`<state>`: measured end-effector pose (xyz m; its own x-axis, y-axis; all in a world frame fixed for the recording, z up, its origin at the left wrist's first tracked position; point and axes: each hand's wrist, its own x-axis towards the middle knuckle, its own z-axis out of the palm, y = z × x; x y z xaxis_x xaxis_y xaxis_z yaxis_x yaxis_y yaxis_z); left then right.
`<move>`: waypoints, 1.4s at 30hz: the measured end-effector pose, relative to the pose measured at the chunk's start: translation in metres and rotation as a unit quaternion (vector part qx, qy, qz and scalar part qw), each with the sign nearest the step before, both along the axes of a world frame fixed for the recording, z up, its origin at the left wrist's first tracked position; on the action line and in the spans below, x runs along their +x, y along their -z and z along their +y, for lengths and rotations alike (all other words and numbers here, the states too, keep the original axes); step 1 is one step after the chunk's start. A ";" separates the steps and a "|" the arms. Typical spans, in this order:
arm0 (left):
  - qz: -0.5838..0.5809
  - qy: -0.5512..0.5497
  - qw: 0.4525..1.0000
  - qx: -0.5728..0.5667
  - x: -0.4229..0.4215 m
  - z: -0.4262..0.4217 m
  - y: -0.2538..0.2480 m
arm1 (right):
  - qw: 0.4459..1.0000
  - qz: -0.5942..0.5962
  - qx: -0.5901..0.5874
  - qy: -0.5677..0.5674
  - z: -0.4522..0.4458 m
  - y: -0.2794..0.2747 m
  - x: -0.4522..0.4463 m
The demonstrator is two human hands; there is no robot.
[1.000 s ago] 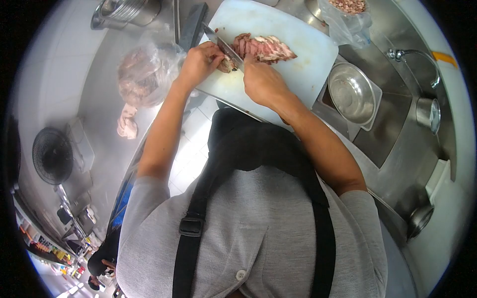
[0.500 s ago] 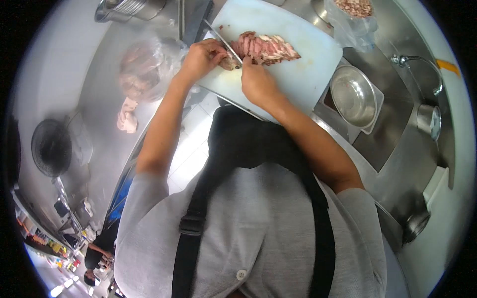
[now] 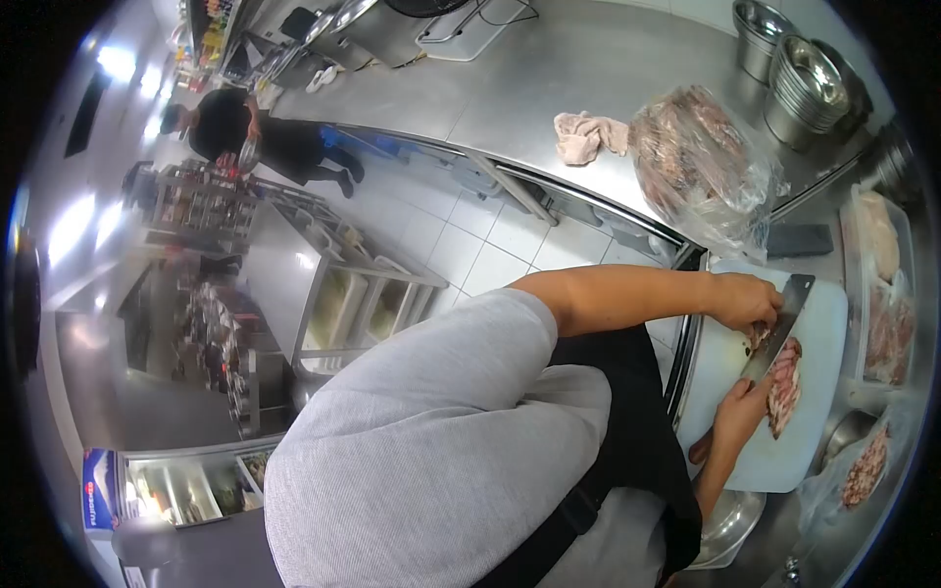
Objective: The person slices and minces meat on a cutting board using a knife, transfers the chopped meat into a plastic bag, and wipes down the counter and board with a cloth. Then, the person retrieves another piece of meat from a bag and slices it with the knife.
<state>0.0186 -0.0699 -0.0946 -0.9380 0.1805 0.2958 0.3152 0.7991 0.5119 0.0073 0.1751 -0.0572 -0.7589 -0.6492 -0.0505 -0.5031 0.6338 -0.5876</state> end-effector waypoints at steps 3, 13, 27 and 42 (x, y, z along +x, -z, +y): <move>0.003 -0.003 1.000 0.014 0.006 0.000 -0.005 | 0.997 0.052 -0.046 -0.017 0.001 -0.010 0.004; 0.031 -0.058 0.996 0.057 0.047 -0.013 -0.052 | 0.997 0.005 -0.064 0.044 0.018 -0.062 0.027; -0.008 -0.041 0.995 0.094 0.026 -0.007 -0.043 | 0.997 -0.050 0.049 0.020 0.018 -0.083 0.032; 0.023 0.002 0.999 0.048 0.014 -0.031 -0.038 | 0.995 -0.054 0.080 0.023 -0.019 -0.042 0.015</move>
<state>0.0324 -0.1009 -0.0566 -0.9226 0.1528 0.3543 0.3428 0.7460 0.5709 0.0226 0.1561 -0.0156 -0.7723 -0.5914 -0.2321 -0.4115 0.7440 -0.5264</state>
